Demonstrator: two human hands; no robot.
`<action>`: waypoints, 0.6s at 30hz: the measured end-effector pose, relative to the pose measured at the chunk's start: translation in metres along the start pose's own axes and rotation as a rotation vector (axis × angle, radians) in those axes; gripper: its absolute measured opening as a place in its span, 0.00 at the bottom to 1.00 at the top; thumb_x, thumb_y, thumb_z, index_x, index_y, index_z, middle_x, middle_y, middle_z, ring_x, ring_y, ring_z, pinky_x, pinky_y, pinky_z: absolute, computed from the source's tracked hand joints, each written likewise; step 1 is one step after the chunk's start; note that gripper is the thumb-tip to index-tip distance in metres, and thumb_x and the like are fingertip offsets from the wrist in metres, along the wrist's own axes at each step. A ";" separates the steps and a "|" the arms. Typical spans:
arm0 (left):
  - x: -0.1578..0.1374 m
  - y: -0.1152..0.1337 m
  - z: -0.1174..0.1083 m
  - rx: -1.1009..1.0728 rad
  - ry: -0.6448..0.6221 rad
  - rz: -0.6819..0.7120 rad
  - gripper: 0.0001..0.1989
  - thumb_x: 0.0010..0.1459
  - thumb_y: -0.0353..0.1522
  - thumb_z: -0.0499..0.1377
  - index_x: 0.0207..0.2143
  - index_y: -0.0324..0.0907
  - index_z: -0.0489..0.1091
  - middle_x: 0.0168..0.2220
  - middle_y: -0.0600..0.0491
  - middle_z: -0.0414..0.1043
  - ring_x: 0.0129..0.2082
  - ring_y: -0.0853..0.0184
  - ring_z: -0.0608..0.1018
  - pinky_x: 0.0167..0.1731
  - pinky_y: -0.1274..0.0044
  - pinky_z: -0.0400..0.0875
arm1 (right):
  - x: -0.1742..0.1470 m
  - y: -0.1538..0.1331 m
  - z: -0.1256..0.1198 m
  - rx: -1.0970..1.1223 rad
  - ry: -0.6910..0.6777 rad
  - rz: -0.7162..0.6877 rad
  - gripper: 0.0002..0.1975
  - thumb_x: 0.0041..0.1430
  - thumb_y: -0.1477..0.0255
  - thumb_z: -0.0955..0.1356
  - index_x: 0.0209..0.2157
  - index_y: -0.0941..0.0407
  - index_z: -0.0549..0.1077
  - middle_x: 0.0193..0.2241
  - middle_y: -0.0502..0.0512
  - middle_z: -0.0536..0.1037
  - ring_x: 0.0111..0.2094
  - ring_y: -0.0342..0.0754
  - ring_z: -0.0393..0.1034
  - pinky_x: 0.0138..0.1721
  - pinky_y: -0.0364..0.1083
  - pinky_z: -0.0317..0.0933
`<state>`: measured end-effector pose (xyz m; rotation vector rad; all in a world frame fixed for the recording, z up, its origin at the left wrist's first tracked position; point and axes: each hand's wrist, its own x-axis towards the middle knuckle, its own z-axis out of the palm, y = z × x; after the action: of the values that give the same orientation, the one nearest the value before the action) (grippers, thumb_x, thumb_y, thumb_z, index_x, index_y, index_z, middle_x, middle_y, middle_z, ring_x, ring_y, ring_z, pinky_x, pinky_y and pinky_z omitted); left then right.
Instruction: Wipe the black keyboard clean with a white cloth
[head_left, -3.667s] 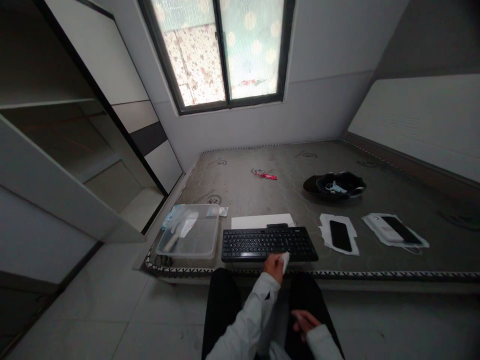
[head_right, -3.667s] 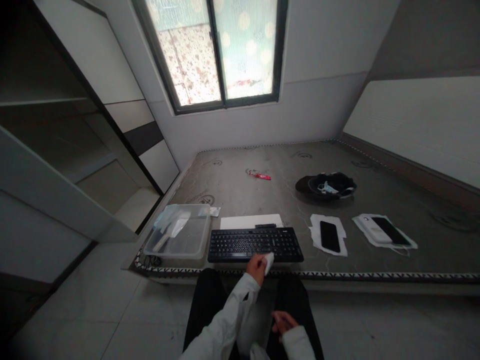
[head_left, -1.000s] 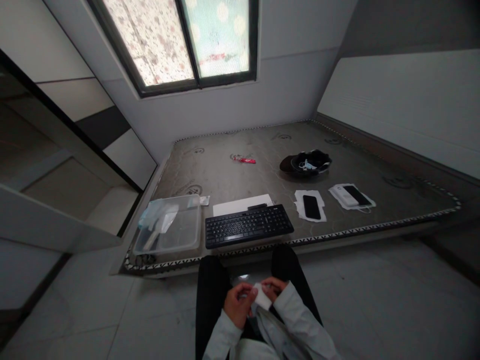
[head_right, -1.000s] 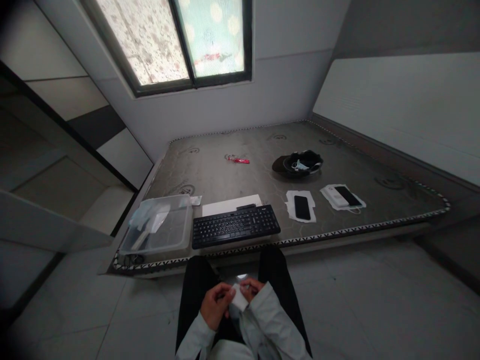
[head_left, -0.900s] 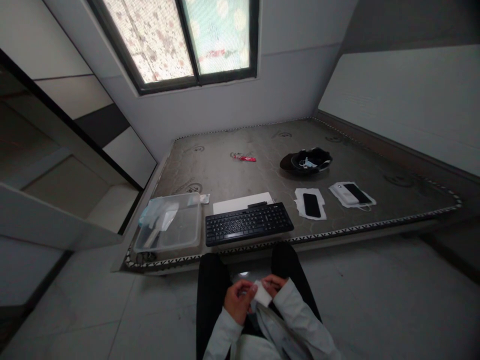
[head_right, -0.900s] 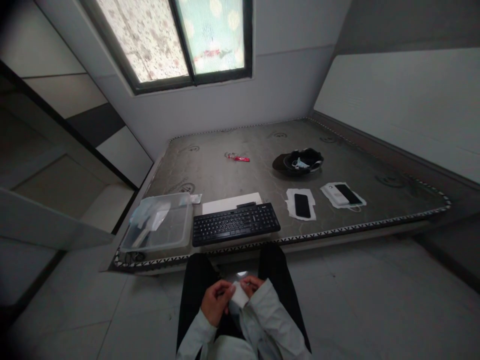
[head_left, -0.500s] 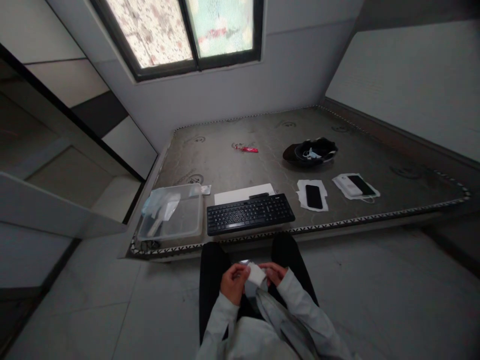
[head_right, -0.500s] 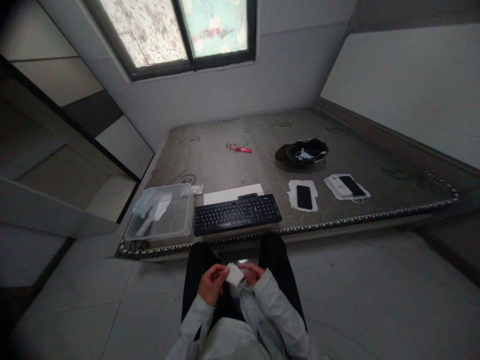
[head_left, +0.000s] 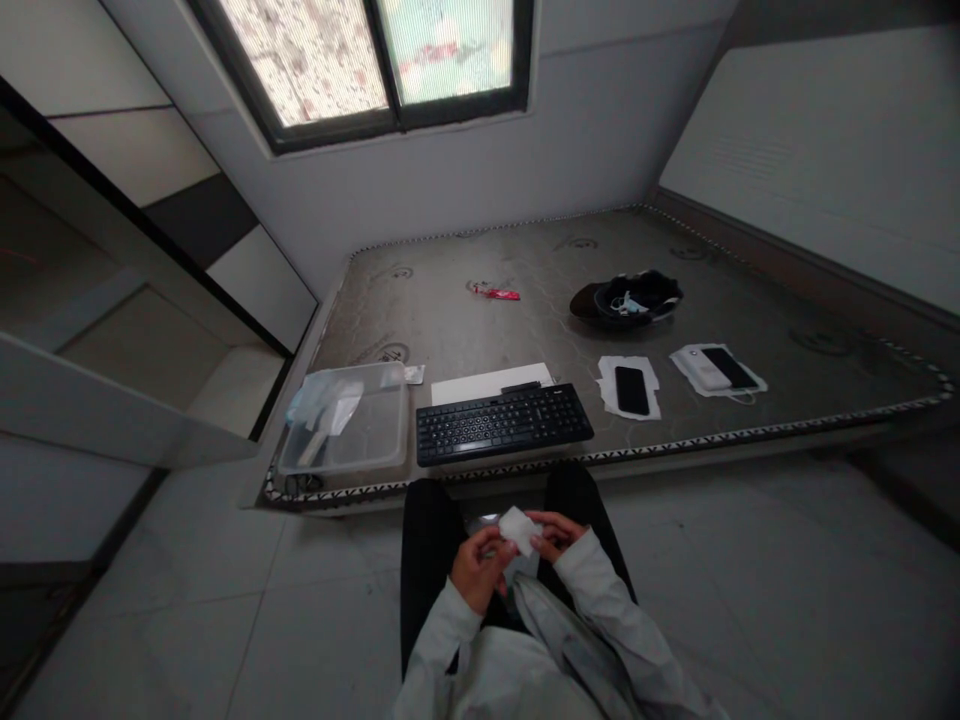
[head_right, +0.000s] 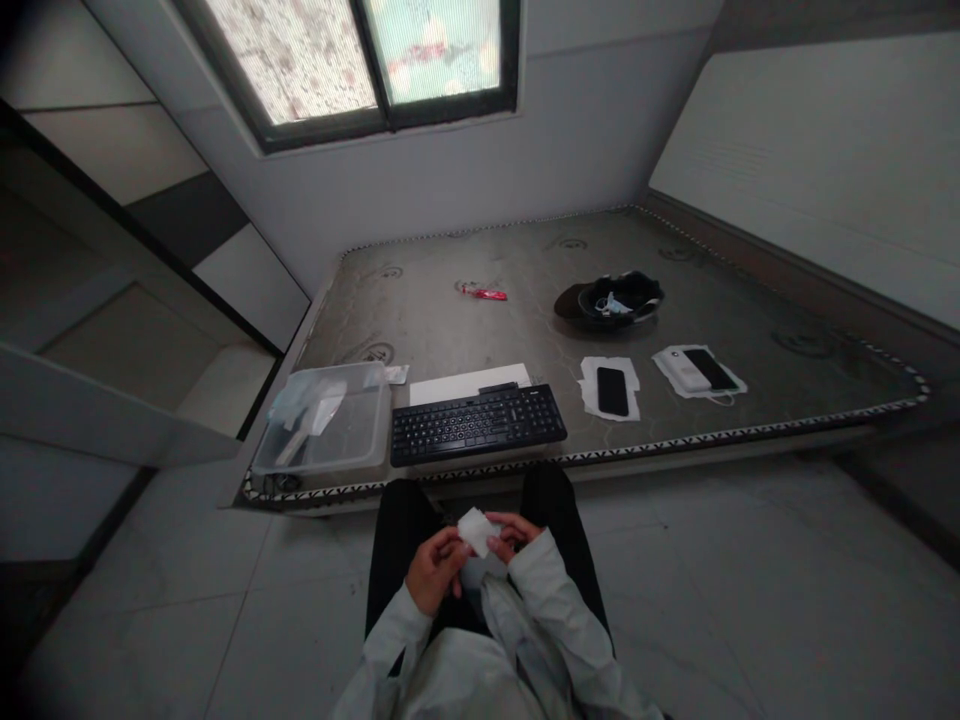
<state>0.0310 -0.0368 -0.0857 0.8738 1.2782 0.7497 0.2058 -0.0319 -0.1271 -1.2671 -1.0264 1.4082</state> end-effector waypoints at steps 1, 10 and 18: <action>0.000 0.000 0.001 0.013 -0.011 -0.003 0.32 0.42 0.54 0.63 0.37 0.35 0.69 0.29 0.52 0.76 0.10 0.81 0.66 0.12 0.84 0.55 | 0.000 0.001 0.000 0.013 -0.016 0.014 0.26 0.44 0.54 0.76 0.40 0.58 0.78 0.23 0.54 0.75 0.24 0.48 0.68 0.26 0.43 0.59; 0.003 -0.009 0.000 0.017 0.065 -0.039 0.31 0.40 0.57 0.61 0.28 0.37 0.67 0.16 0.59 0.68 0.08 0.78 0.66 0.09 0.83 0.49 | 0.004 0.034 -0.009 0.015 -0.183 0.039 0.29 0.56 0.50 0.70 0.50 0.58 0.72 0.30 0.59 0.77 0.25 0.47 0.69 0.27 0.44 0.63; 0.005 -0.012 -0.001 0.029 0.097 -0.041 0.29 0.39 0.56 0.63 0.25 0.38 0.68 0.12 0.62 0.63 0.08 0.79 0.63 0.10 0.83 0.49 | 0.003 0.026 -0.010 -0.007 -0.221 0.028 0.28 0.58 0.51 0.69 0.49 0.59 0.72 0.30 0.59 0.77 0.27 0.49 0.69 0.29 0.44 0.63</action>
<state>0.0308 -0.0384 -0.0982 0.8402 1.3918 0.7502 0.2126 -0.0339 -0.1538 -1.1525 -1.1664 1.5933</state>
